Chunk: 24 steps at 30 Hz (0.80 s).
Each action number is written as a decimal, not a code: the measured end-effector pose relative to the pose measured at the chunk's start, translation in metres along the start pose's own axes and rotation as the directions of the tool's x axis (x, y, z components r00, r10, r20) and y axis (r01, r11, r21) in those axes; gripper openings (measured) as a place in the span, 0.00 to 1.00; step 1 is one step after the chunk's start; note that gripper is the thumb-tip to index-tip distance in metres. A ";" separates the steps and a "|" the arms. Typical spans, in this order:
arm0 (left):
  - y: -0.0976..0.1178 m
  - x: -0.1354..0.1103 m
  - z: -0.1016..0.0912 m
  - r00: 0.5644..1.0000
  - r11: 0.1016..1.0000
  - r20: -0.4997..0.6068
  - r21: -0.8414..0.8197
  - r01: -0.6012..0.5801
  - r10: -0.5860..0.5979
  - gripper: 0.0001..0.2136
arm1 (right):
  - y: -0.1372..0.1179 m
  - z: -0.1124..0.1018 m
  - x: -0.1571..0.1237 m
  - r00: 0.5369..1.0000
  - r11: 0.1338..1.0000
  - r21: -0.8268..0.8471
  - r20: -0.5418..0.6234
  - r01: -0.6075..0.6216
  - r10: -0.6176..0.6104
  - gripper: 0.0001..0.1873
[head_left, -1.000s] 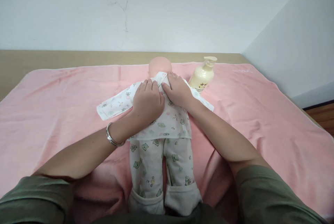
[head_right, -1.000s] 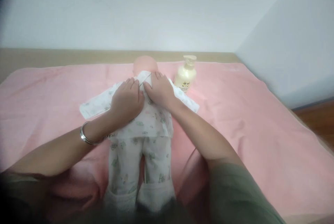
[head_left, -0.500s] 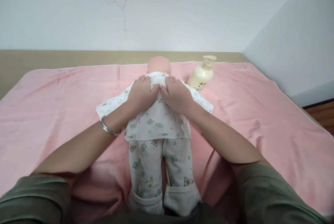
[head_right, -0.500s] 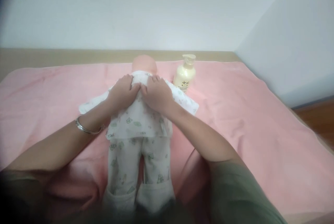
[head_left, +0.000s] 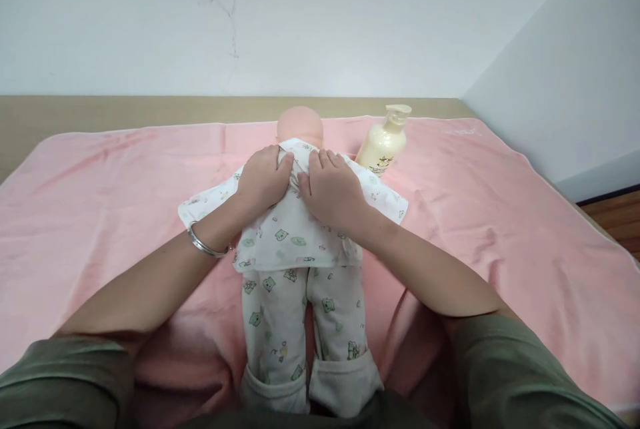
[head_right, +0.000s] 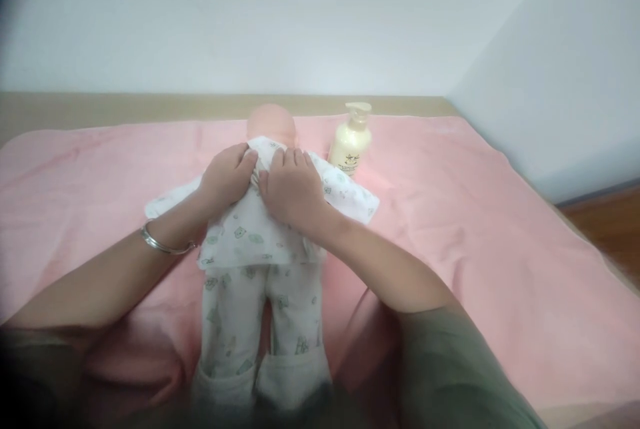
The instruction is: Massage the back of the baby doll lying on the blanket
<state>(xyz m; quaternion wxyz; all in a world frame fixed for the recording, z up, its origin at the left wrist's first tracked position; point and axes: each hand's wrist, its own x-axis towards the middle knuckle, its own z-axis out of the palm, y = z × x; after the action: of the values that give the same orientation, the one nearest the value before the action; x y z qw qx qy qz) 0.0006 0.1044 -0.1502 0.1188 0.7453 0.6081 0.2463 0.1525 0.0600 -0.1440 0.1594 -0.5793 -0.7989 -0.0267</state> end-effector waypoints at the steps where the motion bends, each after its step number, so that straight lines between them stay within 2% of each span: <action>1: 0.000 -0.002 0.002 1.000 1.000 -0.004 0.003 -0.014 0.014 0.22 | 0.003 0.001 0.003 1.000 1.000 0.025 0.009 -0.003 0.003 0.29; 5: 0.013 -0.023 0.005 0.988 0.982 -0.041 0.120 -0.146 0.152 0.21 | 0.025 0.002 0.024 0.992 0.985 0.139 0.084 -0.101 0.090 0.28; 8: 0.023 -0.036 0.001 0.973 0.964 -0.043 0.152 -0.218 0.226 0.22 | 0.033 0.001 0.032 0.986 0.982 0.141 0.127 -0.127 0.110 0.30; 10: 0.024 -0.034 -0.003 0.984 0.977 -0.011 0.116 -0.178 0.180 0.19 | 0.030 0.000 0.028 0.991 0.990 0.103 0.109 -0.091 0.080 0.29; 13: 0.017 -0.018 -0.007 0.998 0.998 0.046 0.038 -0.049 0.047 0.15 | 0.015 0.001 0.013 0.999 0.998 0.050 0.040 -0.035 0.033 0.28; 17: 0.003 0.001 -0.006 0.996 0.999 0.085 -0.021 0.040 -0.038 0.16 | -0.009 0.002 -0.011 0.999 0.999 0.029 -0.027 0.024 -0.023 0.31; 21: 0.002 -0.003 -0.001 0.999 1.000 0.046 0.017 -0.021 0.020 0.19 | -0.009 0.001 -0.008 0.998 0.996 0.065 0.013 0.061 -0.062 0.30; 24: 0.011 -0.019 0.002 0.992 0.984 -0.020 0.130 -0.121 0.124 0.18 | 0.010 0.002 0.012 0.999 0.991 0.131 0.035 -0.024 0.020 0.28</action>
<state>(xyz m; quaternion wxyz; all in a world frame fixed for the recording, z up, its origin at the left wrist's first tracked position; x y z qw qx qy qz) 0.0080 0.0839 -0.1513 0.0467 0.7839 0.5772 0.2240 0.1577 0.0750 -0.1437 0.1841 -0.5767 -0.7951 0.0373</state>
